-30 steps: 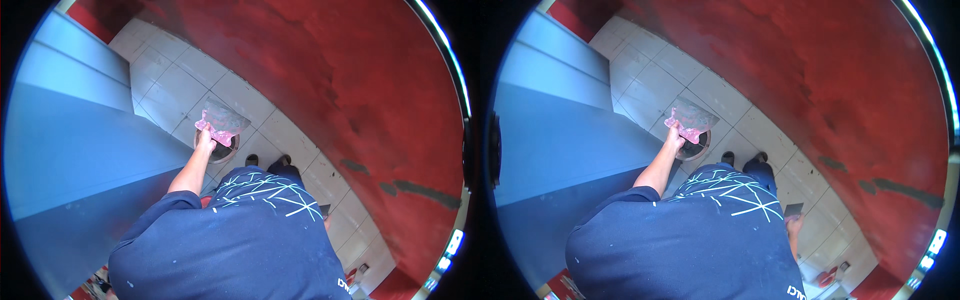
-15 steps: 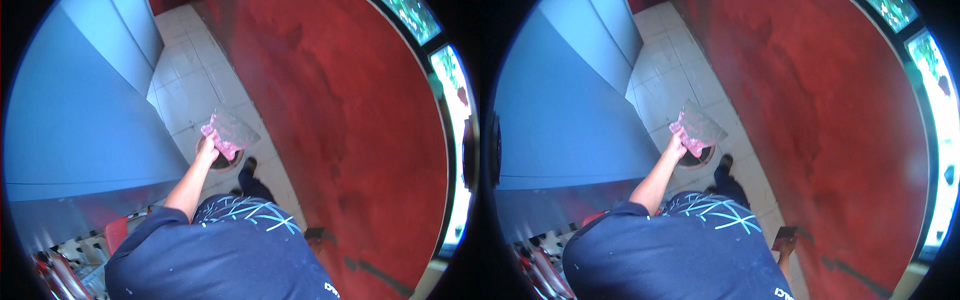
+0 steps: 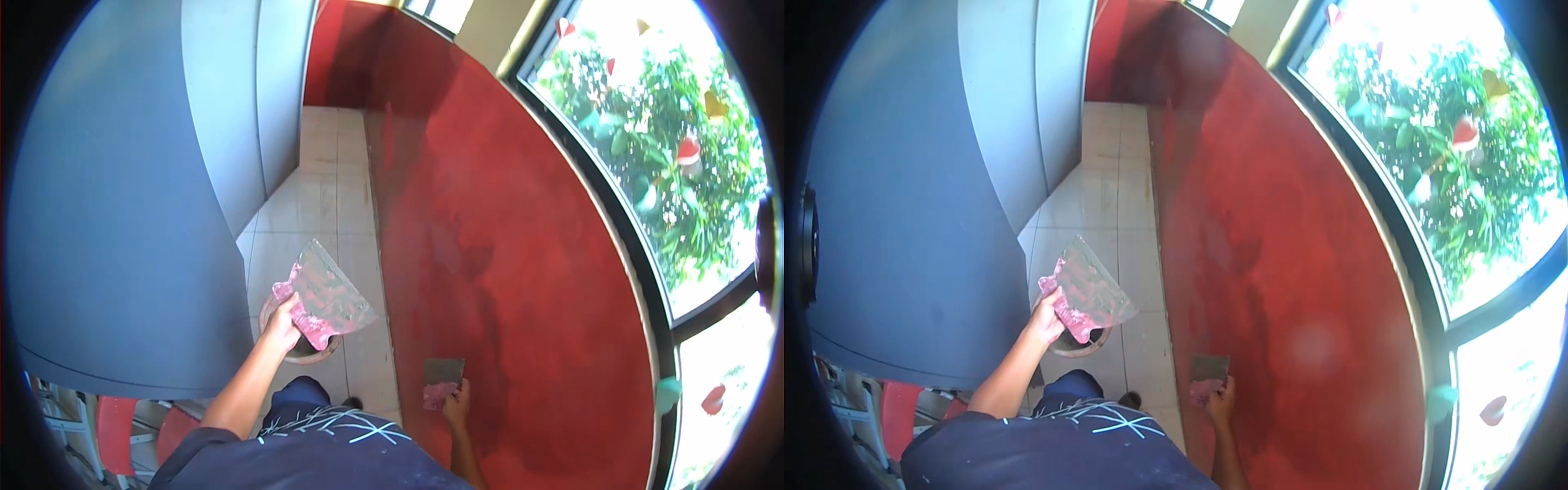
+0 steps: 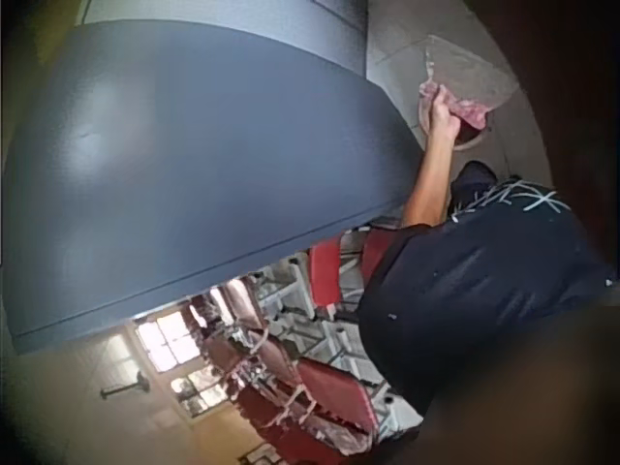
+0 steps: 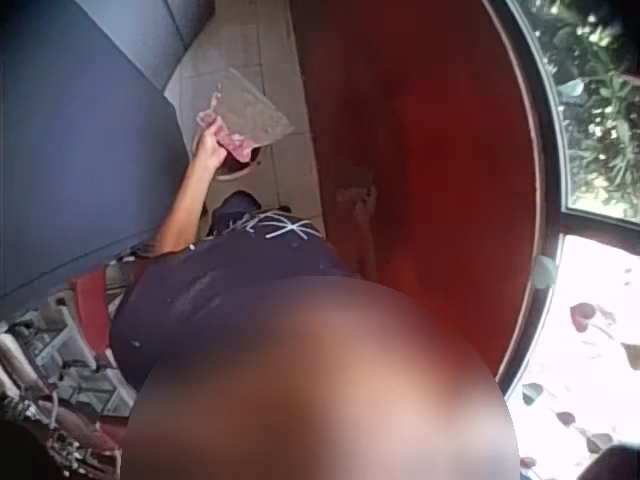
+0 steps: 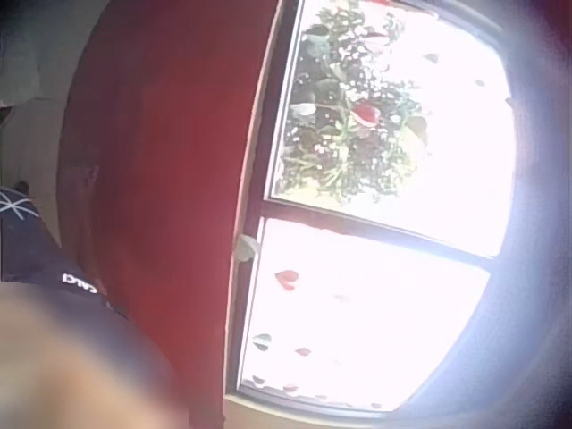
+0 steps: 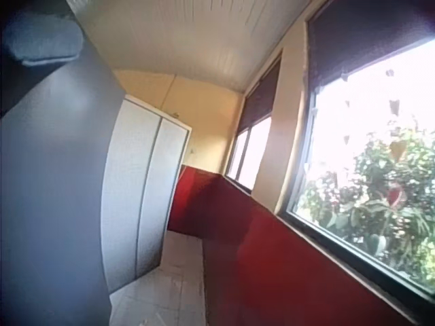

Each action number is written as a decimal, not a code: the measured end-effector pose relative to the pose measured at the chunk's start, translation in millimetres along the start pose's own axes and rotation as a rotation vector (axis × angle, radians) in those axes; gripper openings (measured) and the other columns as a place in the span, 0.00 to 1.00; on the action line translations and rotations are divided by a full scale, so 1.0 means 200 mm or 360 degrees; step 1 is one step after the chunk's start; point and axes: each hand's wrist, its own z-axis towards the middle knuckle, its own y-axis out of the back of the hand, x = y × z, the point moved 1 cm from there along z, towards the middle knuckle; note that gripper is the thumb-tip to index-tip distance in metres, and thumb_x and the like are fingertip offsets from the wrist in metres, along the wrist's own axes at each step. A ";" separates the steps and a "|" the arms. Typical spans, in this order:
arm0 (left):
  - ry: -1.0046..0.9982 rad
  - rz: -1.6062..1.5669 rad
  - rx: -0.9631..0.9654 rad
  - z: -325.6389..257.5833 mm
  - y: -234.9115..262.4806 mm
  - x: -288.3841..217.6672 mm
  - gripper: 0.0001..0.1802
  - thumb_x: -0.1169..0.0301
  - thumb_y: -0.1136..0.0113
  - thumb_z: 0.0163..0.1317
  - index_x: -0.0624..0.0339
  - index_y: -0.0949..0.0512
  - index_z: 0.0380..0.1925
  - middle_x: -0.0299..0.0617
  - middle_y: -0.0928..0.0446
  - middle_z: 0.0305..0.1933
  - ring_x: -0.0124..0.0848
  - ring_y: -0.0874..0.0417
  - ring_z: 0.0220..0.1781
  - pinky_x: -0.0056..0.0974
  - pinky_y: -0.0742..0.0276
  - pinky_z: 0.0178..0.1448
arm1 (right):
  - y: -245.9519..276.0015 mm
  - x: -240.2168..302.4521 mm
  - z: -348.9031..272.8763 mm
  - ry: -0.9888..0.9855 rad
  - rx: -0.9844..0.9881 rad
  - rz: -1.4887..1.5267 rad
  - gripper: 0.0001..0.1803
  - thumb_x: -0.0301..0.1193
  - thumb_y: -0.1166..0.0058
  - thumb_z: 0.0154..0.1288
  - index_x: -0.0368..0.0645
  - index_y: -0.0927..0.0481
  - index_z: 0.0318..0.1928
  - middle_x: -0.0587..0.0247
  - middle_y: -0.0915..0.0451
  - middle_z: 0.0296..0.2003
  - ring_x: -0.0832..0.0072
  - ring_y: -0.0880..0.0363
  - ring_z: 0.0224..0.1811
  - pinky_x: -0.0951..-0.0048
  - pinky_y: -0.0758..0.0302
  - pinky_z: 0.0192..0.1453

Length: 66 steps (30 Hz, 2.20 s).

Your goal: The person patches a damaged area on a red wall by applying putty with a scraper or putty knife.

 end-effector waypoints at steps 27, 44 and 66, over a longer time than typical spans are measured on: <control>-0.0522 0.0330 0.0152 3.45 -0.25 -2.20 0.18 0.72 0.47 0.60 0.57 0.34 0.51 0.42 0.29 0.48 0.36 0.27 0.53 0.46 0.29 0.57 | -2.97 1.13 3.29 0.0097 0.0316 0.1079 0.27 0.19 0.60 0.50 0.42 0.38 0.55 0.60 0.29 0.48 0.69 0.28 0.50 0.64 0.28 0.54; -0.0327 0.0361 -0.0294 5.30 -0.45 -2.79 0.14 0.71 0.48 0.61 0.64 0.28 0.46 0.43 0.25 0.47 0.36 0.25 0.49 0.41 0.31 0.57 | -4.00 1.55 5.57 0.0020 0.0133 0.0930 0.27 0.16 0.58 0.48 0.38 0.38 0.53 0.59 0.30 0.46 0.72 0.28 0.47 0.70 0.29 0.53; 0.0278 0.0038 0.0102 8.77 -1.50 -4.39 0.19 0.66 0.46 0.59 0.59 0.32 0.51 0.42 0.28 0.51 0.38 0.29 0.55 0.46 0.37 0.62 | -5.58 2.30 8.10 -0.0124 -0.0549 0.1173 0.26 0.20 0.59 0.50 0.41 0.35 0.54 0.60 0.28 0.44 0.69 0.26 0.46 0.65 0.27 0.52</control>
